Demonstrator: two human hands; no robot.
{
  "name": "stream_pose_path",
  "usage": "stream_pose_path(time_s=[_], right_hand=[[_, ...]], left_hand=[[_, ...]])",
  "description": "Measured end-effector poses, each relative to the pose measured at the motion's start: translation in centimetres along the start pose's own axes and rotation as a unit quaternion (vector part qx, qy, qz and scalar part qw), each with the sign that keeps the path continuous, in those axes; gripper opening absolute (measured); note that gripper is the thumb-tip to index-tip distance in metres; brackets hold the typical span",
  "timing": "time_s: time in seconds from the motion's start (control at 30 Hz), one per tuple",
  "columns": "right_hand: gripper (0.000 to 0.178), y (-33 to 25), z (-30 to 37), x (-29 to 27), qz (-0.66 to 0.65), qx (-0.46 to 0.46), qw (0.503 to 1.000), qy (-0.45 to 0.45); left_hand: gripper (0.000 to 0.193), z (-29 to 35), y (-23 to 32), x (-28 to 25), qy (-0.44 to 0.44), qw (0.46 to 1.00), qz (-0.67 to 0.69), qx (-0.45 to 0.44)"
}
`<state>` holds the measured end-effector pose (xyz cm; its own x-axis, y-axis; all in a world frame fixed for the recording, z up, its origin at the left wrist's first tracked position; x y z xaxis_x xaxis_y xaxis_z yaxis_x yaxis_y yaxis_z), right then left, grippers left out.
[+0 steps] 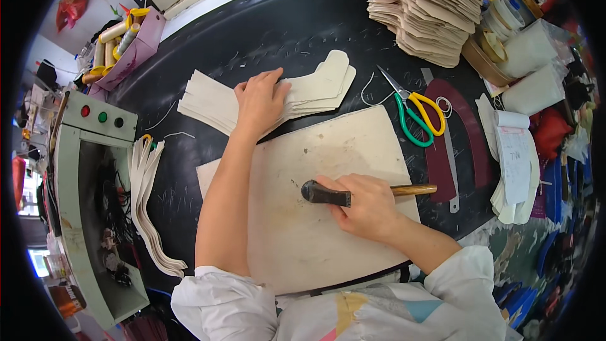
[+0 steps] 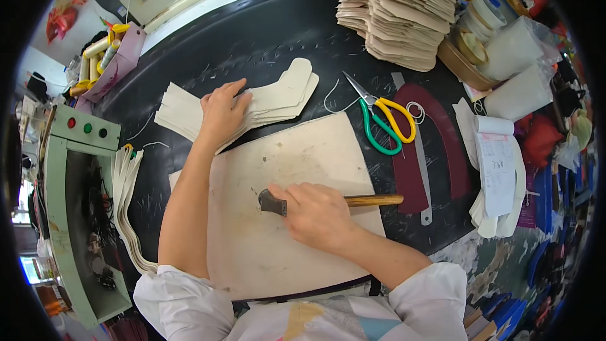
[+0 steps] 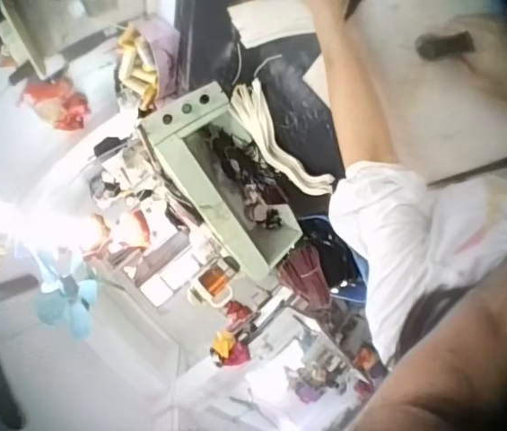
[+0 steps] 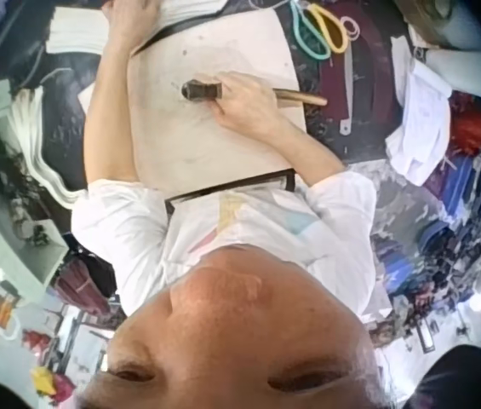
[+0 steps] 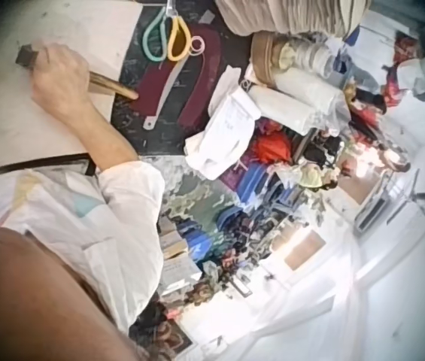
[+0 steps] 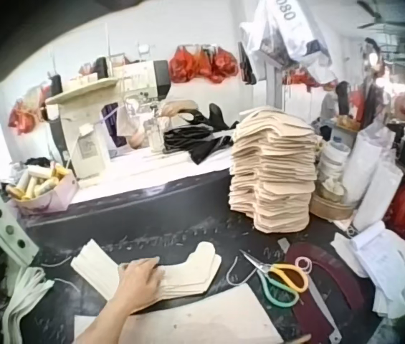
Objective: The person is using a hammer to flatten or bond shoe components on a workbench.
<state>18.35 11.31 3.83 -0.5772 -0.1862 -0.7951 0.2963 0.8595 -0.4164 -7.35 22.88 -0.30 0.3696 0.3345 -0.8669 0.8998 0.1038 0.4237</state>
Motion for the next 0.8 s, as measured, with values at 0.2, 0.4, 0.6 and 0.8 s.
stream_pose_path(time_s=[0.2,0.4,0.6,0.8], right_hand=[[0.054,0.0,0.0,0.2,-0.017,-0.001,1.000,0.005],[0.051,0.0,-0.1,0.1,-0.022,0.001,1.000,0.010],[0.057,-0.1,-0.4,-0.1,-0.026,0.029,0.999,-0.010],[0.057,-0.1,-0.2,-0.2,-0.019,0.004,1.000,-0.006]], left_hand=[[0.038,0.8,-0.2,0.0,0.018,0.998,0.048,0.042],[0.043,0.1,-1.5,-0.7,-0.055,0.997,0.046,0.014],[0.055,-3.4,-1.0,-3.2,-0.317,0.943,0.015,-0.104],[0.044,-4.7,1.8,-5.4,-0.409,0.908,0.055,-0.071]])
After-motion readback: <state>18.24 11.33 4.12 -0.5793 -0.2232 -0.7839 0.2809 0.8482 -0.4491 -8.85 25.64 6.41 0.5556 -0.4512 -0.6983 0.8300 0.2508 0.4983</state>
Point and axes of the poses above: each hand's wrist, its own z-axis away from the middle knuckle, its own x-axis out of the palm, y = z × x, the point moved 1 cm from there along -z, towards the middle knuckle, and after that the axes turned 11 degrees about -x, right-handed, at the moved point
